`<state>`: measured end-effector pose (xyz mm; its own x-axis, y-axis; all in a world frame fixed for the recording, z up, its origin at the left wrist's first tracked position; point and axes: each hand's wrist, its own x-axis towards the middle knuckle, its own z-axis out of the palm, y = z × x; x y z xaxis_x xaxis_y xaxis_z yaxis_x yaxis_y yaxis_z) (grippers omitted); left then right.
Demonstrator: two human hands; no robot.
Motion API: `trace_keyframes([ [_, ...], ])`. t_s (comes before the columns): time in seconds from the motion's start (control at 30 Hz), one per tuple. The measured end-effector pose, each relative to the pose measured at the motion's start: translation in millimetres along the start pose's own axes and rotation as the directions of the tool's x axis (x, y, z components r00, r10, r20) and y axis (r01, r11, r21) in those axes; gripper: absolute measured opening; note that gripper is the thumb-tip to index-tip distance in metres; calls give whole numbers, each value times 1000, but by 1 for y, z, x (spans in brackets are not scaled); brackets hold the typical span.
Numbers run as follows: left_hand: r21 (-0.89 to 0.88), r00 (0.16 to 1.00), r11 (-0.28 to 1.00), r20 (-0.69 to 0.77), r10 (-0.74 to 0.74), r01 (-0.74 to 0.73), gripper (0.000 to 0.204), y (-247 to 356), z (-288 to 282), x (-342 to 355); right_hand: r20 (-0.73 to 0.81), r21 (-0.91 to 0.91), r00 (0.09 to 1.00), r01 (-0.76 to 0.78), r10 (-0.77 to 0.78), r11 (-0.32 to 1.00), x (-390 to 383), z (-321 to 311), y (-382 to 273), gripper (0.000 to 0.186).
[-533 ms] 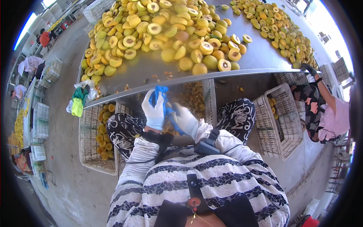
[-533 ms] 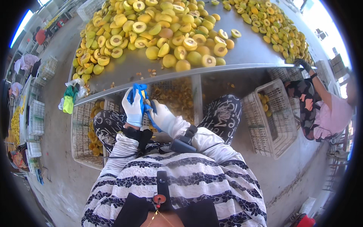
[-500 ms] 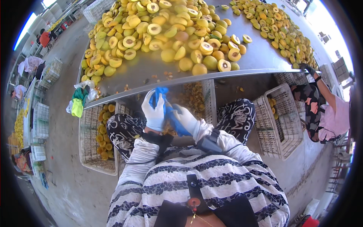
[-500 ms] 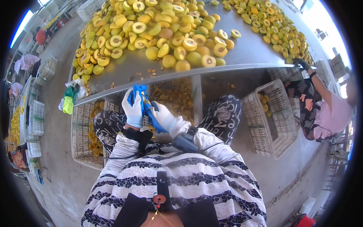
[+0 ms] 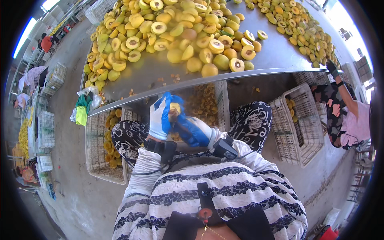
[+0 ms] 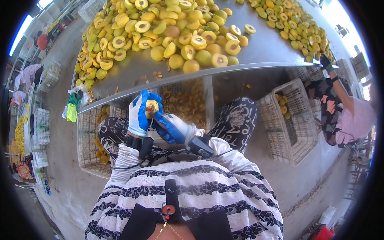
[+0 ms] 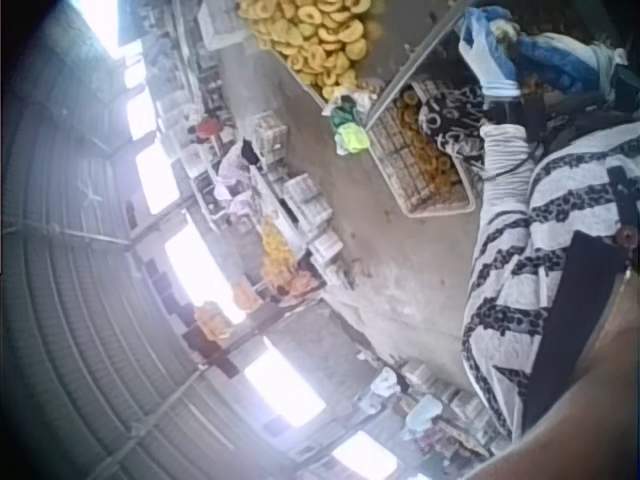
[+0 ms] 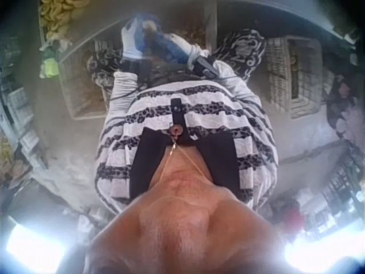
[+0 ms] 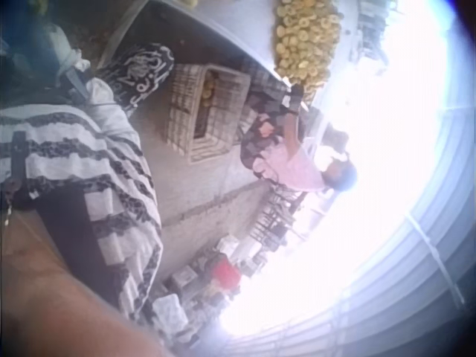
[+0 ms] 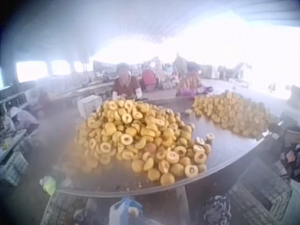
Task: The person repeatedly picks mangoes from a large pile on a metal table, peels them with a small knife, and places the peeled fruit into a white crate below. The process is continuous and repetitive, with other workers visible in the background.
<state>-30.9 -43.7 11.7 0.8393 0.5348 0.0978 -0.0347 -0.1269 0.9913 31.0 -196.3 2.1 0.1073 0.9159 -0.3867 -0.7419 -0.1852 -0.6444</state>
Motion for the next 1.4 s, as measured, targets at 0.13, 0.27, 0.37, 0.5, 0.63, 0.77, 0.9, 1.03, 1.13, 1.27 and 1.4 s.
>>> trace_keyframes([
  [0.13,-304,966,918,32,-257,254,30,-18,-1,0,46,157,993,-117,111,981,4,1,3,45],
  [0.27,-160,977,975,-124,-175,154,35,-28,11,-5,-243,-285,938,175,-248,943,12,11,15,44],
  [0.37,-328,952,914,-102,-288,241,45,-27,15,-3,-71,-42,993,87,-90,995,11,-5,15,44],
  [0.5,-429,909,814,40,-416,392,46,-24,16,0,256,389,966,-146,46,910,9,-32,23,46],
  [0.63,-502,888,741,141,-438,445,43,-35,18,-2,383,516,924,-223,10,827,14,-43,43,48],
  [0.77,-331,944,885,112,-309,329,41,-64,18,-6,494,589,868,-296,-46,752,17,-53,54,47],
  [0.9,-193,942,922,50,-332,336,39,-103,10,-8,248,414,963,-205,107,887,19,-55,60,47],
  [1.03,-378,826,735,228,-516,563,44,-140,-2,-11,-128,-392,952,209,-278,896,30,-51,66,48],
  [1.13,-683,748,488,131,-651,544,51,-151,-13,-15,-155,-303,937,257,-313,918,41,-62,68,49],
  [1.27,-754,668,291,253,-700,589,55,-135,-26,-13,-467,281,875,10,127,960,51,-109,69,50],
  [1.4,-110,989,986,92,-119,129,48,-86,-45,-17,-215,-183,968,91,-131,979,66,-125,82,44],
])
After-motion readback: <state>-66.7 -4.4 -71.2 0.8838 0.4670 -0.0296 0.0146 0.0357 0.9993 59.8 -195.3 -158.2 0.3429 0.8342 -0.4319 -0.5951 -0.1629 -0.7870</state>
